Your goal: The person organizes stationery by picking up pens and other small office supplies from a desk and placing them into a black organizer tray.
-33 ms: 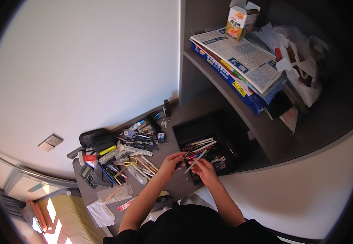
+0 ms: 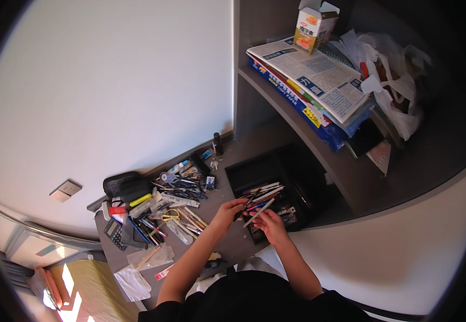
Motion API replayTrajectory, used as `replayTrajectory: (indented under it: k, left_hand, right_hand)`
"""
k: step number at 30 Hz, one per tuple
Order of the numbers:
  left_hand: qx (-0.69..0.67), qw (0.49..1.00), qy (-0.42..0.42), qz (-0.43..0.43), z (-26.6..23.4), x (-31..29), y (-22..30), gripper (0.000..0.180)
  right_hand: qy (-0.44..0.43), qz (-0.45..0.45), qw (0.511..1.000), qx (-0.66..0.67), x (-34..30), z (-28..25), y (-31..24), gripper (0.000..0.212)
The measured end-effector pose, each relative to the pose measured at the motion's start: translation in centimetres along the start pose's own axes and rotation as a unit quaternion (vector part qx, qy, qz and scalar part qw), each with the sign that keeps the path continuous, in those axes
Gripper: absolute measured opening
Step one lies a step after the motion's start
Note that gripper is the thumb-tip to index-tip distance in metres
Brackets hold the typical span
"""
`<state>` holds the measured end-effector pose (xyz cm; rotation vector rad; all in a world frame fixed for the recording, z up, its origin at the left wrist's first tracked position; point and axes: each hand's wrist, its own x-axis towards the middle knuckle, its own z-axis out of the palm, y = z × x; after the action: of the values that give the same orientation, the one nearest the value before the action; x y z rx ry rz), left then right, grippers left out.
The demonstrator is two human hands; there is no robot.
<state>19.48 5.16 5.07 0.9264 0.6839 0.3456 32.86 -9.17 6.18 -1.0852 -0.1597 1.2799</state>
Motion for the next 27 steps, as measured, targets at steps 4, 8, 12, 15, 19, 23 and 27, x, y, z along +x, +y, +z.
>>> replayTrajectory:
  k: [4, 8, 12, 15, 19, 23, 27]
  left_hand:
    - [0.158, 0.985, -0.015, 0.074, 1.5, 5.7, -2.1, 0.030]
    - [0.252, 0.955, 0.028, 0.152, 2.4, 7.2, -3.3, 0.025]
    - [0.261, 0.949, 0.061, 0.164, 2.3, 4.3, -2.7, 0.022]
    - [0.212, 0.967, 0.054, 0.131, 1.0, 0.9, -2.6, 0.022]
    - [0.308, 0.941, 0.089, 0.110, -0.9, -5.1, -2.5, 0.022]
    - [0.337, 0.918, 0.168, 0.122, -4.4, -10.9, -5.1, 0.022]
    - [0.486, 0.795, 0.330, 0.150, -8.6, -14.5, -6.3, 0.023]
  right_hand:
    - [0.035, -0.026, 0.999, -0.020, 1.4, -2.4, -0.2, 0.018]
    - [0.103, -0.026, 0.993, -0.054, 2.8, -2.9, -0.4, 0.019]
    - [0.152, -0.012, 0.986, -0.071, 3.8, -2.7, -0.3, 0.021]
    - [0.175, -0.014, 0.980, -0.098, 4.1, -2.1, -0.2, 0.021]
    - [0.195, -0.030, 0.974, -0.114, 4.4, -2.1, 0.1, 0.025]
    - [0.175, -0.052, 0.974, -0.134, 3.2, -0.8, -0.2, 0.023]
    - [0.098, -0.062, 0.972, -0.203, 0.8, 2.3, 1.0, 0.019]
